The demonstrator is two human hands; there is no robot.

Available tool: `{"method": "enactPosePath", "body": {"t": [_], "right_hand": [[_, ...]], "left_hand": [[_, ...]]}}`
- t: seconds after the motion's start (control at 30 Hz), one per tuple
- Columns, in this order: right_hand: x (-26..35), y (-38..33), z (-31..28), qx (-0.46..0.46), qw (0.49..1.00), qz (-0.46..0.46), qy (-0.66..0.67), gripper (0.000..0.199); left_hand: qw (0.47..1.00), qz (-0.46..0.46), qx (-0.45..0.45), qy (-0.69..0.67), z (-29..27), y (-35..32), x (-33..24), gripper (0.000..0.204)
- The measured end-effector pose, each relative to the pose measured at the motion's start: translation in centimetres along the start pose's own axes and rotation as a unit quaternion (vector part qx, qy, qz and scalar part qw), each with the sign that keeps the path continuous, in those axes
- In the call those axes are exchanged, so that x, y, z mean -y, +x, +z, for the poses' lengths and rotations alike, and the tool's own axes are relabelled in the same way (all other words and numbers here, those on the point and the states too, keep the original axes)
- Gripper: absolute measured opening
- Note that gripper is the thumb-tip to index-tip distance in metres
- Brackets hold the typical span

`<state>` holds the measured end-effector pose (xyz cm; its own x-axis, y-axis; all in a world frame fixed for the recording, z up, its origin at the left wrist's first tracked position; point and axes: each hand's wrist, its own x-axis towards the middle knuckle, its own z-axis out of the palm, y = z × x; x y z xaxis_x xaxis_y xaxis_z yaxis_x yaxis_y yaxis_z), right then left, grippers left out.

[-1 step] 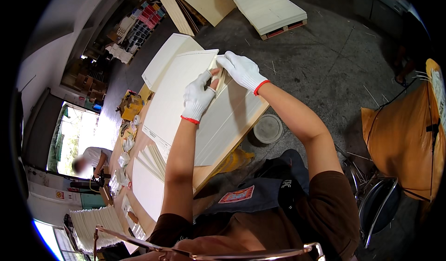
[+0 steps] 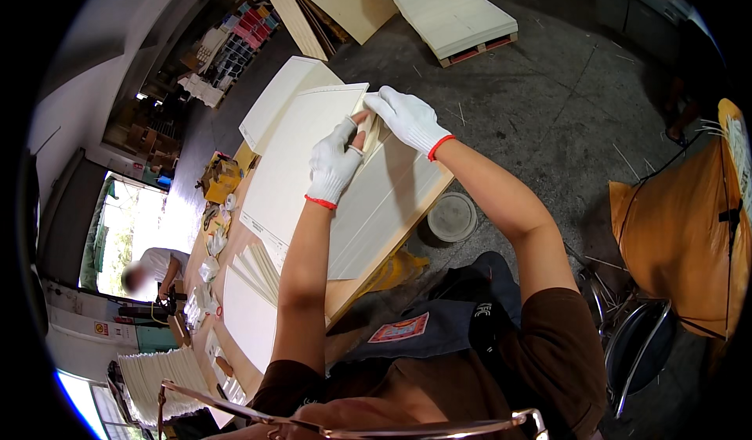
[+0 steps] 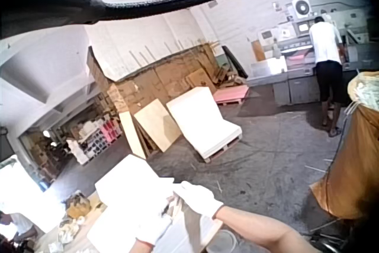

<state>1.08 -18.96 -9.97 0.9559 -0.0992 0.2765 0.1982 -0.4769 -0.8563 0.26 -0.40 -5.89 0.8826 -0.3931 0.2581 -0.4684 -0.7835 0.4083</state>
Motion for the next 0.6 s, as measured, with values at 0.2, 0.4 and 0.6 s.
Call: {"method": "enactPosePath", "body": {"t": [0.2, 0.4, 0.6], "right_hand": [[-0.1, -0.2, -0.1, 0.008, 1.0, 0.007, 0.009, 0.061], [0.7, -0.6, -0.9, 0.004, 0.999, -0.038, -0.001, 0.061], [4.1, -3.5, 0.2, 0.209, 0.894, 0.123, 0.376, 0.061]], "left_hand": [[1.0, 0.018, 0.01, 0.005, -0.1, 0.1, 0.3, 0.029], [0.995, 0.081, -0.023, 0.054, 0.1, -0.7, -0.5, 0.035], [0.984, 0.088, -0.155, 0.021, 1.0, -2.4, 0.9, 0.035]]}}
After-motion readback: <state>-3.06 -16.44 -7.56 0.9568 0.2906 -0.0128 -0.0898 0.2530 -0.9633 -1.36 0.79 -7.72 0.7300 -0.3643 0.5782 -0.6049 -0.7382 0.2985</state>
